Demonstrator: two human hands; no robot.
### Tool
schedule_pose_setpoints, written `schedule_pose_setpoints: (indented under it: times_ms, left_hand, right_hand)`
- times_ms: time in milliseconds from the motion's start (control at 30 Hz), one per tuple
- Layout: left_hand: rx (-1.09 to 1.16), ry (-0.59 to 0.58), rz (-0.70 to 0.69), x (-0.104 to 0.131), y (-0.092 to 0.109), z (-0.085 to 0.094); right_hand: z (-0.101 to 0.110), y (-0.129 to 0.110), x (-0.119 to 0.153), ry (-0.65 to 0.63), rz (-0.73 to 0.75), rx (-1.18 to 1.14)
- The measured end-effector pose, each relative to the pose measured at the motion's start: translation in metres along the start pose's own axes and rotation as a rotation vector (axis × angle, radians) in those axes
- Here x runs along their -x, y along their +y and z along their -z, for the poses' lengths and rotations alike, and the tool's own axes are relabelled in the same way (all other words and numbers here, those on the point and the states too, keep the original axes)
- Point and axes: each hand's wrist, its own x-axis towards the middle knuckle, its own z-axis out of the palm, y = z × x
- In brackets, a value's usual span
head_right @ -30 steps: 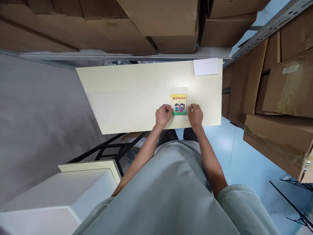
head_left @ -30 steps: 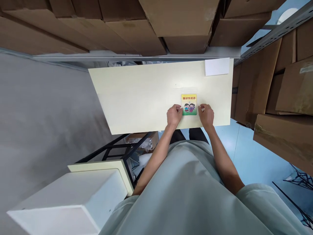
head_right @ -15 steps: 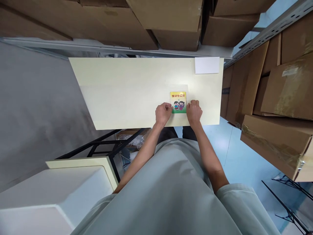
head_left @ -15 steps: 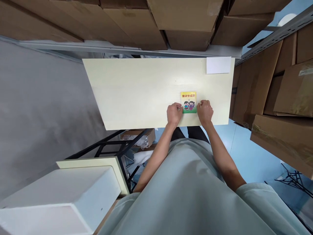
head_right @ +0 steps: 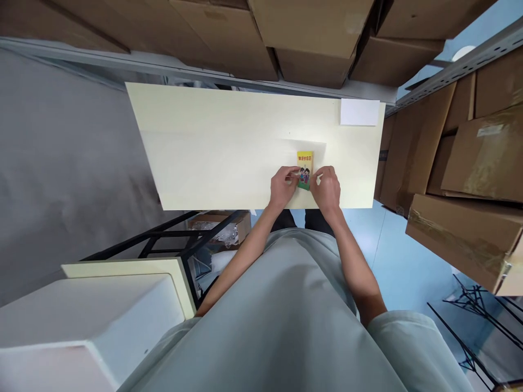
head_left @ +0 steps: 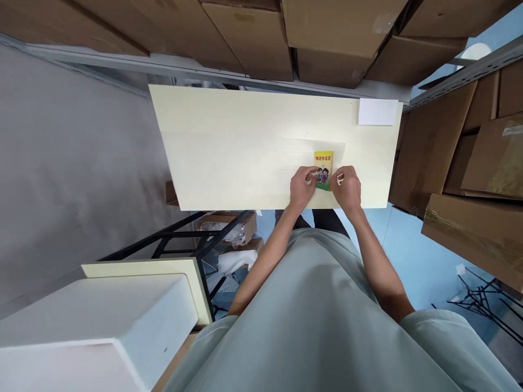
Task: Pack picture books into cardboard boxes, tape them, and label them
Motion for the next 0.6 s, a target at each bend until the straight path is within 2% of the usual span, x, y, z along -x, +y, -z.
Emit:
schedule_pose_setpoints:
  times_ms: [133, 267, 333, 400, 600]
  left_hand:
    - [0.284, -0.018, 0.102, 0.004, 0.014, 0.024]
    - [0.175, -0.010, 0.267, -0.006, 0.014, 0.057]
    - [0.074, -0.008, 0.331, -0.014, 0.007, 0.072]
    - [-0.026, -0.020, 0.351, -0.022, -0.003, 0.083]
    - [-0.145, -0.088, 0.329, -0.035, -0.021, 0.099]
  right_hand:
    - [-0.009, -0.051, 0.015, -0.070, 0.079, -0.068]
    - [-0.033, -0.082, 0.021, -0.257, 0.012, -0.302]
    - [-0.042, -0.085, 0.023, -0.299, -0.069, -0.420]
    - [-0.046, -0.081, 0.025, -0.268, -0.156, -0.448]
    - [-0.052, -0.059, 0.020, -0.075, -0.376, -0.221]
